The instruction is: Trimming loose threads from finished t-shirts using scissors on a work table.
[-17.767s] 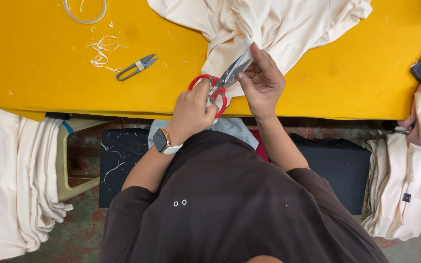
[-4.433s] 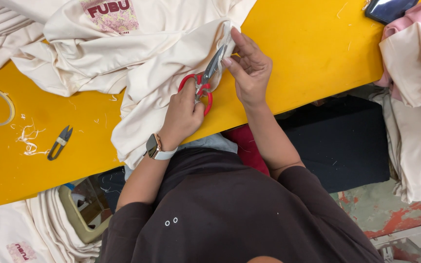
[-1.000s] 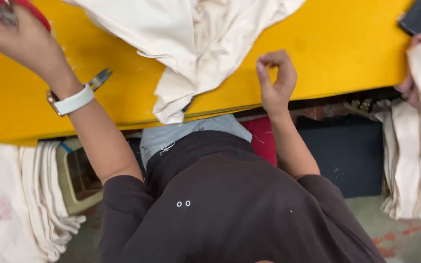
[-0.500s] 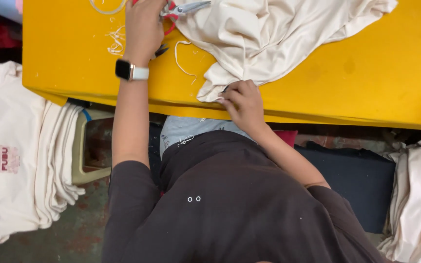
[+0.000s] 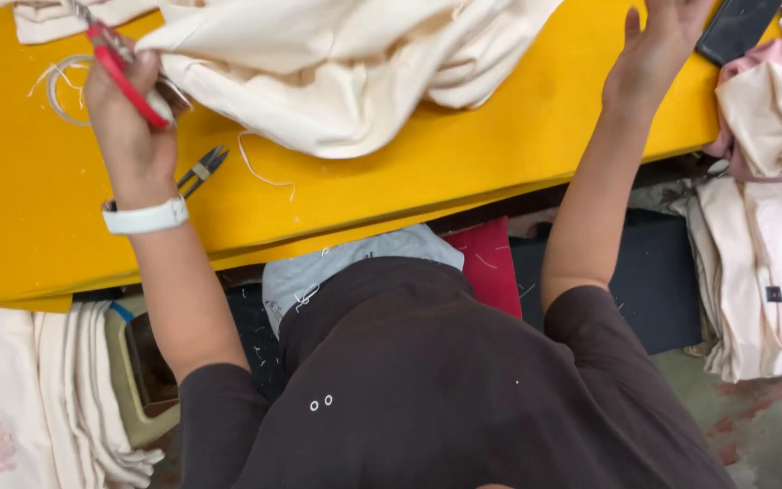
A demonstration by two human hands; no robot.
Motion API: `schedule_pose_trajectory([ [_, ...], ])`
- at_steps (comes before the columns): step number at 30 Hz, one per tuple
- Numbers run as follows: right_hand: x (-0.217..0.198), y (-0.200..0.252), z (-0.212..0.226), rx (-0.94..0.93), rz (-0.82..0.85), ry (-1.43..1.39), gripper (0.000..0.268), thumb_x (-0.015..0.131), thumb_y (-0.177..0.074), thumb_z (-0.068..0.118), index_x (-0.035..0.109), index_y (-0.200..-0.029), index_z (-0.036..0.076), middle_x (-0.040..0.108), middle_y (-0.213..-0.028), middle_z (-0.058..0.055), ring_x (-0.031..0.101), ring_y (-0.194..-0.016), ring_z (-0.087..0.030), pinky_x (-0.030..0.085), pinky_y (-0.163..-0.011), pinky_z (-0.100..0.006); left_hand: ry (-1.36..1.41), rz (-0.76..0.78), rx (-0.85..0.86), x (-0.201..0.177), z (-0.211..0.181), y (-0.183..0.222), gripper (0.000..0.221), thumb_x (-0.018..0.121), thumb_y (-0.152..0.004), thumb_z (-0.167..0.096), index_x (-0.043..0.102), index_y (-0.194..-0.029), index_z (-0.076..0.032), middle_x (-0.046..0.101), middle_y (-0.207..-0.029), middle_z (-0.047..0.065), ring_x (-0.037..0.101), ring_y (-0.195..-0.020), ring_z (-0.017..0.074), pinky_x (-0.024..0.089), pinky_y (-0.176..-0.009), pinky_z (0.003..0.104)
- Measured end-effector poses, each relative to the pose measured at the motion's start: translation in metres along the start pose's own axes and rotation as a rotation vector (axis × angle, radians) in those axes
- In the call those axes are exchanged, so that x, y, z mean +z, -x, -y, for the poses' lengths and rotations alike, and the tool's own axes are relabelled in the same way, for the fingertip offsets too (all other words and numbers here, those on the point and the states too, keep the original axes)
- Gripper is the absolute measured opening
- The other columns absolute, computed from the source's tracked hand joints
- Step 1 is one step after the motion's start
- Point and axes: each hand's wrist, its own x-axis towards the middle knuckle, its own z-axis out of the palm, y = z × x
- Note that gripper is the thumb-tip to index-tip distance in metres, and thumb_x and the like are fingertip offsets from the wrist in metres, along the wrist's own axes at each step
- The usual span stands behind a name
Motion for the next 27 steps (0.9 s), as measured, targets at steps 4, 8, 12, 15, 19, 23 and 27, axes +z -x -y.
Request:
schedule_pose_trajectory([
  [4,0.097,0.031,0.035,0.107,-0.135,0.285,0.009,0.062,-0.107,0.029,0.060,-0.106,0.021,0.067,-0.101,0.003,0.065,-0.088,-0.012,0.042,-0.072,-0.026,0.328,-0.163,-0.356,0.009,-0.013,0.036,0.020,0.076,-0.093,-0.015,0.066,-0.110,-0.012,0.073,-0.096,0.005,0.072,-0.082,0.0227,0.063,-0.068,0.037],
  [8,0.130,0.054,0.008,0.532,0.121,0.300,0.017,0.060,-0.107,0.027,0.057,-0.101,0.012,0.077,-0.095,-0.011,0.073,-0.074,-0.012,0.052,-0.060,-0.017,0.528,-0.163,-0.460,0.009,-0.005,0.057,0.026,0.075,-0.091,-0.022,0.070,-0.114,-0.011,0.077,-0.107,0.007,0.074,-0.092,0.0223,0.059,-0.065,0.033],
  [12,0.164,0.050,-0.014,0.537,0.184,0.546,0.016,0.054,-0.108,0.026,0.044,-0.102,0.015,0.077,-0.095,-0.010,0.073,-0.065,-0.016,0.054,-0.059,-0.023,0.610,-0.243,-0.420,0.003,0.004,0.067,0.022,0.079,-0.090,-0.015,0.072,-0.111,-0.013,0.076,-0.104,0.004,0.073,-0.096,0.0201,0.059,-0.070,0.033],
  [15,0.172,0.044,-0.043,0.577,0.161,0.437,0.029,0.065,-0.108,0.021,0.038,-0.103,0.018,0.055,-0.075,0.001,0.060,-0.062,-0.012,0.056,-0.060,-0.023,0.787,-0.185,-0.360,-0.006,0.011,0.072,0.024,0.075,-0.095,-0.013,0.073,-0.118,-0.008,0.075,-0.122,0.010,0.071,-0.121,0.0278,0.063,-0.096,0.042],
  [19,0.162,0.039,-0.068,0.724,0.031,-0.478,0.022,0.067,-0.098,-0.001,0.055,-0.107,0.015,0.065,-0.107,-0.007,0.068,-0.100,-0.019,0.062,-0.092,-0.036,0.949,-0.077,-0.228,-0.021,0.028,0.075,0.044,0.069,-0.104,-0.012,0.063,-0.146,-0.022,0.071,-0.137,0.010,0.065,-0.134,0.0295,0.060,-0.106,0.048],
  [23,0.153,0.054,-0.091,0.841,0.033,-1.011,0.031,0.060,-0.105,-0.002,0.070,-0.130,0.014,0.072,-0.135,-0.013,0.070,-0.127,-0.024,0.062,-0.109,-0.036,1.119,-0.108,-0.173,-0.023,0.027,0.076,0.057,0.069,-0.102,-0.005,0.058,-0.155,-0.022,0.068,-0.147,0.004,0.060,-0.147,0.0219,0.057,-0.122,0.043],
  [27,0.153,0.063,-0.074,0.662,0.160,-1.117,0.035,0.055,-0.111,0.006,0.074,-0.133,0.025,0.074,-0.136,-0.001,0.068,-0.134,-0.014,0.055,-0.123,-0.034,1.115,-0.098,-0.102,-0.038,0.031,0.080,0.052,0.064,-0.108,-0.010,0.057,-0.158,-0.022,0.066,-0.152,-0.001,0.066,-0.136,0.0201,0.063,-0.100,0.038],
])
